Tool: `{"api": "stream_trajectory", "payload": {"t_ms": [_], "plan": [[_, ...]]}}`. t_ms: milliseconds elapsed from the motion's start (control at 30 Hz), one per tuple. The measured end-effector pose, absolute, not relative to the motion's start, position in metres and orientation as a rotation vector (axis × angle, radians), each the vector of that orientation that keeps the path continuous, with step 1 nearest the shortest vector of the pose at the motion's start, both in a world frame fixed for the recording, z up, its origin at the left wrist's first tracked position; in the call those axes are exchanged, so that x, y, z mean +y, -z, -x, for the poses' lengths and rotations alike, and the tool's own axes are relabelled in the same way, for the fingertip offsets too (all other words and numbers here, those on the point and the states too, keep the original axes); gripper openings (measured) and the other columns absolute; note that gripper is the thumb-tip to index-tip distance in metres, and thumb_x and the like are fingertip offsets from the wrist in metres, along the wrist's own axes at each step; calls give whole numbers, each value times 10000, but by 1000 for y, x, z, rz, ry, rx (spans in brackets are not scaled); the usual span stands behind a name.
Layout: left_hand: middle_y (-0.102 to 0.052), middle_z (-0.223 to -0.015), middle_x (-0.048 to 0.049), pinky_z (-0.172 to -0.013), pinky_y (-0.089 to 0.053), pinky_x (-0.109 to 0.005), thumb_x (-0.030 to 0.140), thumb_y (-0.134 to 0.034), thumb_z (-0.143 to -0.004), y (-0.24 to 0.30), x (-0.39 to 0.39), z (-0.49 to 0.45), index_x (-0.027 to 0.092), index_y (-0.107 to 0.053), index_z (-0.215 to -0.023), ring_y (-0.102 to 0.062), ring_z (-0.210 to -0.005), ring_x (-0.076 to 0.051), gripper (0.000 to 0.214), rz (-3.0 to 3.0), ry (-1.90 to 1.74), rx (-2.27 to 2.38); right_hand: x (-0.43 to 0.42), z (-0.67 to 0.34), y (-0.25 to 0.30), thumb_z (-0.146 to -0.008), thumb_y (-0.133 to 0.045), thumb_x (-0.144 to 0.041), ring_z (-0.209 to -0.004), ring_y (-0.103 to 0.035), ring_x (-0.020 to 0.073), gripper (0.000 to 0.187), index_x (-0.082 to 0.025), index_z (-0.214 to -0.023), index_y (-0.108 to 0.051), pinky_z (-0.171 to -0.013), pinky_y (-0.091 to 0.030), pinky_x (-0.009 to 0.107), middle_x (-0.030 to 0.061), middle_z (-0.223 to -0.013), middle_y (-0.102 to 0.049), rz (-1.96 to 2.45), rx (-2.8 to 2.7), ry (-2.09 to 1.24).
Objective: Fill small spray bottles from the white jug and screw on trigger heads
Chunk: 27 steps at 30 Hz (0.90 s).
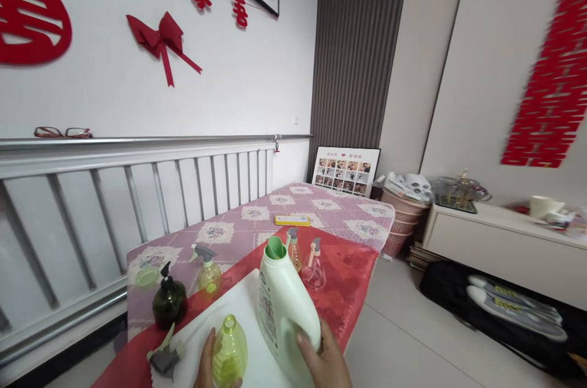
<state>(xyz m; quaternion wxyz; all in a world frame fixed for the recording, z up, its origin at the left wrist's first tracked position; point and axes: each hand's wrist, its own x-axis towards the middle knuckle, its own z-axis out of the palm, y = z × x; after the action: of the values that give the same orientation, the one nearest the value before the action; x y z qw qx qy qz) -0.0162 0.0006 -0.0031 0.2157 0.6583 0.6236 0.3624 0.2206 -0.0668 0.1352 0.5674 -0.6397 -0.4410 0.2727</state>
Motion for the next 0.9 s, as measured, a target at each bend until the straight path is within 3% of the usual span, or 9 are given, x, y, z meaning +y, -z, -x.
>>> {"api": "stream_trajectory", "payload": {"t_ms": [133, 333, 500, 700, 900], "plan": [[-503, -1456, -152, -1094, -431, -254, 239, -606, -570, 8, 2, 20, 55, -120, -1495, -444, -1376, -247, 1060, -1825, -1085, 1673, -51, -223, -154, -648, -645, -590, -993, -685, 363, 601, -133, -1038, -642, -887, -545, 437, 160, -1041, -761, 1597, -1112, -644], [-498, -1464, -124, -1114, -406, -262, 222, -607, -563, 6, 3, 16, 99, -256, -1465, -457, -1364, -253, 975, -1806, -1073, 1712, -43, -225, -194, -664, -640, -577, -944, -694, 338, 522, -167, -986, -660, -810, -558, 404, 121, -1002, -769, 1586, -1230, -666], [-478, -1462, -188, -1104, -418, -277, 190, -597, -556, -3, 4, 15, 39, -264, -1434, -479, -1341, -260, 951, -1729, -1115, 1691, -51, -229, -237, -669, -647, -596, -835, -672, 281, 579, -140, -1025, -654, -704, -530, 338, 106, -934, -754, 1658, -1383, -690], [-536, -1395, -144, -1120, -402, -302, 158, -597, -560, -10, 3, 15, 140, -325, -1408, -491, -1319, -251, 891, -1704, -1224, 1710, -59, -231, -282, -646, -671, -609, -595, -558, 169, 484, -187, -882, -684, -535, -419, 267, 5, -680, -669, 1723, -1517, -734], [-518, -1406, -162, -1110, -392, -241, 139, -581, -573, -10, 2, 12, 75, -345, -1394, -472, -1335, -230, 857, -1676, -1231, 1710, -66, -234, -305, -671, -683, -619, -576, -484, 122, 512, -182, -936, -658, -484, -330, 221, -26, -662, -591, 1724, -1648, -870]]}}
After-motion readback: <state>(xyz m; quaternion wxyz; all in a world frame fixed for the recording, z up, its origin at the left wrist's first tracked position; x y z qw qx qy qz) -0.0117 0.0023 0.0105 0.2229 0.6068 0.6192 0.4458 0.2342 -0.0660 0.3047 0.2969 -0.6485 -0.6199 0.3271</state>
